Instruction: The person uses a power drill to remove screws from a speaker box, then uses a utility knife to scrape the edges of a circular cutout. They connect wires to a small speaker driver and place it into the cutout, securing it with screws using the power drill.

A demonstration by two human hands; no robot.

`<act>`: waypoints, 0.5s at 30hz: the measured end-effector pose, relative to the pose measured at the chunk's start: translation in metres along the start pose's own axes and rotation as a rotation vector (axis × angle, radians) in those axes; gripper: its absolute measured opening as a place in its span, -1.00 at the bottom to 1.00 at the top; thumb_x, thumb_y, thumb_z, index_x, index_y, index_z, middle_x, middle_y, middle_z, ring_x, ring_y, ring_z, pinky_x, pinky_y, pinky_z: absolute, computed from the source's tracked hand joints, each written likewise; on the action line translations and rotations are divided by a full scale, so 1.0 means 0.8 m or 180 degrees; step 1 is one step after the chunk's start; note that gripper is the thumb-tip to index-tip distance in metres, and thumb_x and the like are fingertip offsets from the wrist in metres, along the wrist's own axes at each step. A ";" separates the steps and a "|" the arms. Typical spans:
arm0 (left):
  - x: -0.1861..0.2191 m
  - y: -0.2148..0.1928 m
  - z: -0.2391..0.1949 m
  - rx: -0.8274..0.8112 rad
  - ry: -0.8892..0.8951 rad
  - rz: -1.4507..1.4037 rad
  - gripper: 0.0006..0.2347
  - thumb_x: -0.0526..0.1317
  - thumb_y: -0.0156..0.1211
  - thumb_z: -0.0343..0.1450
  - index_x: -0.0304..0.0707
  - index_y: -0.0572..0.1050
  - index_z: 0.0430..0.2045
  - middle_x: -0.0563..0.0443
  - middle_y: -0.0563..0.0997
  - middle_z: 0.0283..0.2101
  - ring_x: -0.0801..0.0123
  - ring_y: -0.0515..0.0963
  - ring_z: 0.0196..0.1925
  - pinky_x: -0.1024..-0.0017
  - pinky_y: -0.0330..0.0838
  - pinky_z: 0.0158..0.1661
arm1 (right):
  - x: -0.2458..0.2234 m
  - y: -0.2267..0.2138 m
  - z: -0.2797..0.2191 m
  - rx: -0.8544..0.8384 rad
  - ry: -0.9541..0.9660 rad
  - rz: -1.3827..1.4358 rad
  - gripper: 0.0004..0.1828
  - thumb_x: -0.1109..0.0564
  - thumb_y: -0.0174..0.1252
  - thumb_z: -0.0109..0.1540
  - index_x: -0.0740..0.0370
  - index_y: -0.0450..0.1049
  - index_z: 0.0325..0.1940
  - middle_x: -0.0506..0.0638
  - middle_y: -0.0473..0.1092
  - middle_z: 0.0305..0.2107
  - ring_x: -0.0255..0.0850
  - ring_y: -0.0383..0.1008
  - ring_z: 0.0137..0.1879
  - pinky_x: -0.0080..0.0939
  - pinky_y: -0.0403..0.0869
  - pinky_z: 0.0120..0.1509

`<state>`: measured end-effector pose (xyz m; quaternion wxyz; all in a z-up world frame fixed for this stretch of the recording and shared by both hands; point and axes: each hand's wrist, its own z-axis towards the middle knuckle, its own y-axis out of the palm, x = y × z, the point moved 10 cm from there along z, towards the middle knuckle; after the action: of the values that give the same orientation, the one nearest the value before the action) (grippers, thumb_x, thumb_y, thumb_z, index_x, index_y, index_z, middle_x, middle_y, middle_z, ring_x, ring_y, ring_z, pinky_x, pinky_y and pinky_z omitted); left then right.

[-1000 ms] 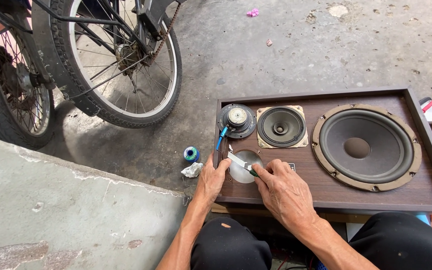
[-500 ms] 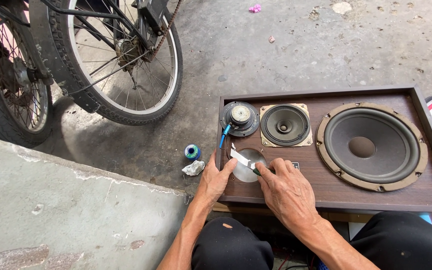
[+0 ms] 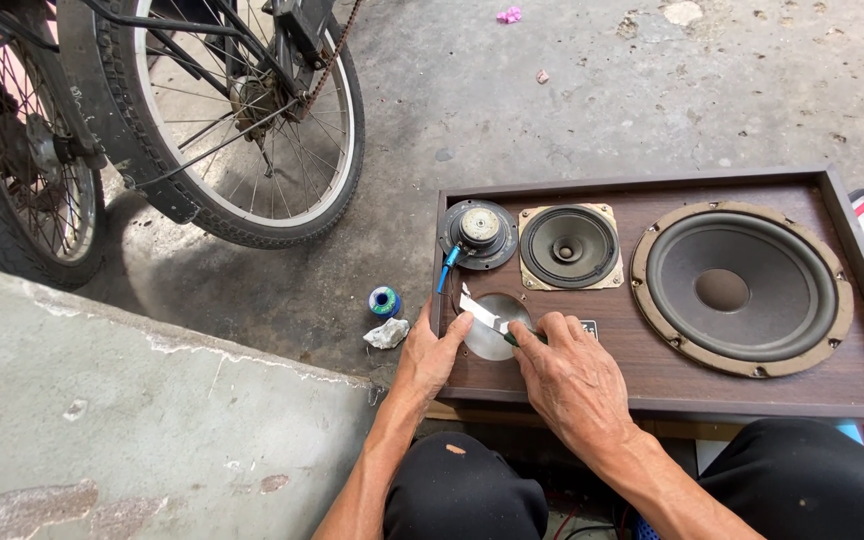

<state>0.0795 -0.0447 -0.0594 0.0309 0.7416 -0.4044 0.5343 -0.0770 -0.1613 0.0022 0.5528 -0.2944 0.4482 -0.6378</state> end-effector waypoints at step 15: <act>0.004 -0.001 -0.007 -0.0033 -0.0157 -0.0038 -0.30 0.22 0.13 0.36 0.24 0.36 0.51 0.09 0.64 0.39 0.24 0.57 0.45 0.26 0.38 0.38 | 0.001 0.001 0.000 0.0021 -0.0023 0.0033 -0.62 0.03 0.25 0.39 0.00 0.44 0.29 0.01 0.34 -0.17 -0.05 0.38 -0.19 -0.03 0.51 -0.13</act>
<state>0.0759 -0.0438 -0.0539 0.0279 0.7568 -0.4034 0.5136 -0.0769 -0.1622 0.0015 0.5587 -0.2926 0.4456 -0.6354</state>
